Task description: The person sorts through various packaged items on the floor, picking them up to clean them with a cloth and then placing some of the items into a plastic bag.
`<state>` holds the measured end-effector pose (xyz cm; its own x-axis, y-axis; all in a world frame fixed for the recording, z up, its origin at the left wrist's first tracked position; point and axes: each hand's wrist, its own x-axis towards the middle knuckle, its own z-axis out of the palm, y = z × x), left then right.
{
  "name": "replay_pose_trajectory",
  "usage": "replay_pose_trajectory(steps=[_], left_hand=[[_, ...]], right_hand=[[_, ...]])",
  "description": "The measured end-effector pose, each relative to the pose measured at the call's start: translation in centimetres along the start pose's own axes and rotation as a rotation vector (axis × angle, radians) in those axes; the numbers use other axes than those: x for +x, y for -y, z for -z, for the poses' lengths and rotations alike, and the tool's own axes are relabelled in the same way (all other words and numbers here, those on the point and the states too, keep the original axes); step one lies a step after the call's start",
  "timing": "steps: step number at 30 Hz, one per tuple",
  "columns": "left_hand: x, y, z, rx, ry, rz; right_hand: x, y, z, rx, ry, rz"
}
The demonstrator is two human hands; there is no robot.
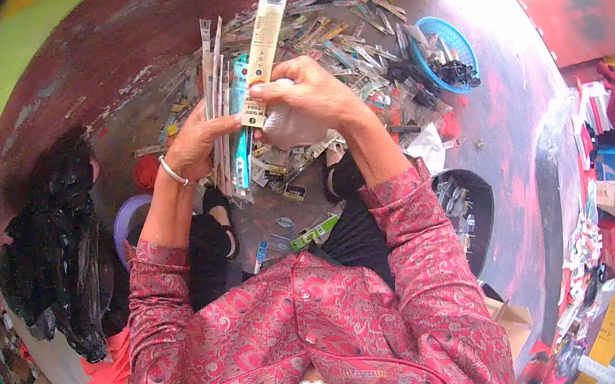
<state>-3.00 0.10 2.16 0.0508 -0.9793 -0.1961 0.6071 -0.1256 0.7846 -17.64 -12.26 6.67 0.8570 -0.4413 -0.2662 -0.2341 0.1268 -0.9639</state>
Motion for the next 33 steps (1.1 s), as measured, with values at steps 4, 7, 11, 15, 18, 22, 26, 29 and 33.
replay_pose_trajectory(steps=[4,7,11,15,18,22,26,29,33], left_hand=[[0.2,0.5,-1.4,0.011,0.016,-0.064],[-0.7,-0.2,-2.2,0.103,0.053,-0.092],[-0.1,0.4,-0.6,-0.021,-0.094,0.112],[-0.3,0.1,0.8,-0.054,-0.283,0.078],[0.1,-0.2,1.8,-0.222,-0.196,0.086],[0.1,-0.1,1.8,-0.362,-0.158,0.076],[-0.5,-0.2,0.6,-0.237,-0.155,0.016],[-0.9,0.0,0.3,-0.116,-0.182,-0.002],[-0.7,0.0,0.3,-0.080,-0.227,-0.035]], right_hand=[[0.7,-1.6,0.9,-0.022,-0.117,0.035],[2.0,-2.4,1.2,-0.035,-0.152,-0.043],[2.1,-2.9,1.4,0.146,-0.123,-0.006],[1.6,-1.9,1.2,0.075,-0.137,-0.016],[1.4,-2.3,0.6,-0.998,-0.373,0.618],[1.7,-2.9,-1.3,-1.556,-0.404,0.949],[1.9,-2.9,-1.5,-1.588,-0.485,0.945],[2.2,-3.2,-1.3,-1.561,-0.498,0.947],[2.0,-2.8,1.0,-1.442,-0.704,0.816]])
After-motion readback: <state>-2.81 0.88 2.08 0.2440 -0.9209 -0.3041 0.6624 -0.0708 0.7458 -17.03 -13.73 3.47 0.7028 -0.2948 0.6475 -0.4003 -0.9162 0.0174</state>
